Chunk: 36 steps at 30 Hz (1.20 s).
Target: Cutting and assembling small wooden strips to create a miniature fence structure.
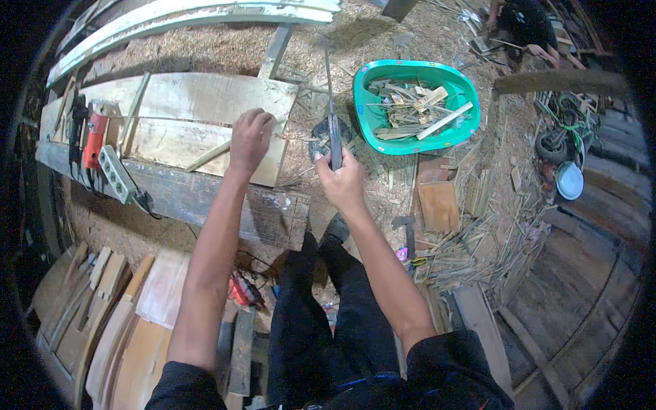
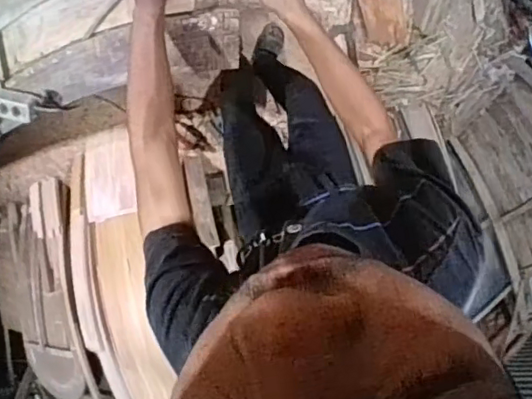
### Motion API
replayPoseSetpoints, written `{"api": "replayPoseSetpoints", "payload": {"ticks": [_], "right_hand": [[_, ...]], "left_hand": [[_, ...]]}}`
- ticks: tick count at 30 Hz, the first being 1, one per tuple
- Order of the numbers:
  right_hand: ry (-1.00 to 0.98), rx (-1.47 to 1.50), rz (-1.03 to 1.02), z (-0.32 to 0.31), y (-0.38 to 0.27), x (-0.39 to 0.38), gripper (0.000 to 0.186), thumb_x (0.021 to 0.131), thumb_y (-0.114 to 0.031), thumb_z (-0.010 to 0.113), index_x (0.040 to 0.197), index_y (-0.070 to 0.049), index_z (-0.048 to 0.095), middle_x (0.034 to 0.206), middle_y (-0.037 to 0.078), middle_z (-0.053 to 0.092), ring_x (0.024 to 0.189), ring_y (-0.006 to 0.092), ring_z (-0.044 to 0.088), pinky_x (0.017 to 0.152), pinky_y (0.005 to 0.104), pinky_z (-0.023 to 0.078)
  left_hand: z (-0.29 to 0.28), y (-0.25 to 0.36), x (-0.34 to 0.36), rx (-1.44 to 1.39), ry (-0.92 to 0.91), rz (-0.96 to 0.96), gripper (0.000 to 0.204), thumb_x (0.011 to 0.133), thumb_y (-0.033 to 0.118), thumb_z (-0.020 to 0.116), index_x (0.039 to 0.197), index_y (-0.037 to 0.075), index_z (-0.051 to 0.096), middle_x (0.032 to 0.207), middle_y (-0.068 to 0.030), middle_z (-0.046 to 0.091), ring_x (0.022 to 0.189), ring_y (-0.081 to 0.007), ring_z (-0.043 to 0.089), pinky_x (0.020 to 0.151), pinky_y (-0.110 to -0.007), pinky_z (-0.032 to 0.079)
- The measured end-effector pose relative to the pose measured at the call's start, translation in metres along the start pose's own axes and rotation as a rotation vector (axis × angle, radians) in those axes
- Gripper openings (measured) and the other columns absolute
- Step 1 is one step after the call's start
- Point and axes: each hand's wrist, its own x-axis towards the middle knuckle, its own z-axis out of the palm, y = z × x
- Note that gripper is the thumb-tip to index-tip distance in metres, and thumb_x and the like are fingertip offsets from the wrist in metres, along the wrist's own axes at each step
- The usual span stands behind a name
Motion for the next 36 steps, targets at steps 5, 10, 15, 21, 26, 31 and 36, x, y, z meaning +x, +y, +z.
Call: {"api": "replayPoseSetpoints", "payload": {"ticks": [5,10,15,21,26,31,36], "right_hand": [[0.046,0.072,-0.070,-0.001,-0.036,-0.022,0.020,0.087,-0.017,0.071,0.081,-0.003,0.057,0.069,0.000,0.058,0.061,0.0069,0.049,0.058,0.0269,0.043],[0.053,0.262,-0.220,-0.059,-0.105,-0.054,0.018,0.088,-0.008,0.069,0.083,-0.003,0.052,0.097,0.008,0.067,0.080,0.0091,0.057,0.071,0.0278,0.047],[0.061,0.437,-0.403,-0.116,-0.234,-0.125,0.019,0.089,-0.004,0.069,0.088,-0.005,0.050,0.110,0.011,0.066,0.097,0.0124,0.059,0.087,0.0296,0.048],[0.217,0.344,-0.510,-0.199,-0.310,-0.200,0.017,0.088,-0.008,0.073,0.088,-0.005,0.056,0.094,0.002,0.063,0.083,0.0065,0.054,0.075,0.0241,0.045],[0.401,0.377,-0.537,-0.272,-0.353,-0.273,0.017,0.086,-0.007,0.074,0.090,-0.005,0.058,0.084,-0.004,0.056,0.074,0.0039,0.050,0.066,0.0212,0.042],[0.461,0.429,-0.522,-0.350,-0.342,-0.340,0.022,0.088,-0.004,0.072,0.086,-0.008,0.051,0.090,0.001,0.063,0.084,0.0082,0.057,0.076,0.0250,0.047],[0.493,0.644,-0.542,-0.409,-0.335,-0.403,0.021,0.088,-0.003,0.072,0.085,-0.009,0.051,0.085,0.001,0.063,0.076,0.0078,0.058,0.069,0.0250,0.047]], "left_hand": [[-0.030,0.005,-0.019,-0.052,-0.121,0.033,0.018,0.089,0.008,0.065,0.106,0.004,0.061,0.103,-0.0153,0.065,0.092,-0.0348,0.063,0.080,-0.044,0.049],[-0.108,0.116,0.008,-0.645,-0.097,-0.165,0.015,0.092,0.001,0.065,0.105,0.000,0.060,0.081,-0.0095,0.067,0.071,-0.0141,0.064,0.063,-0.028,0.049],[-0.210,0.236,0.029,-1.233,-0.271,-0.262,0.013,0.093,0.001,0.064,0.105,-0.004,0.062,0.082,-0.0038,0.066,0.066,-0.0075,0.058,0.056,-0.022,0.045],[-0.270,0.358,0.045,-1.379,-0.389,-0.076,0.015,0.092,-0.001,0.065,0.107,-0.004,0.064,0.086,-0.0071,0.067,0.067,-0.0091,0.060,0.055,-0.021,0.044],[-0.288,0.458,0.043,-1.440,-0.453,0.122,0.017,0.091,-0.005,0.066,0.108,-0.004,0.064,0.092,-0.0067,0.067,0.070,-0.0089,0.061,0.057,-0.021,0.045],[-0.286,0.551,0.023,-1.544,-0.593,0.367,0.017,0.088,-0.009,0.066,0.105,-0.005,0.065,0.107,-0.0114,0.064,0.087,-0.0113,0.062,0.071,-0.024,0.051],[-0.286,0.636,-0.015,-1.599,-0.665,0.456,0.019,0.086,-0.009,0.068,0.104,-0.004,0.065,0.103,-0.0104,0.064,0.094,-0.0129,0.061,0.079,-0.026,0.050]]}}
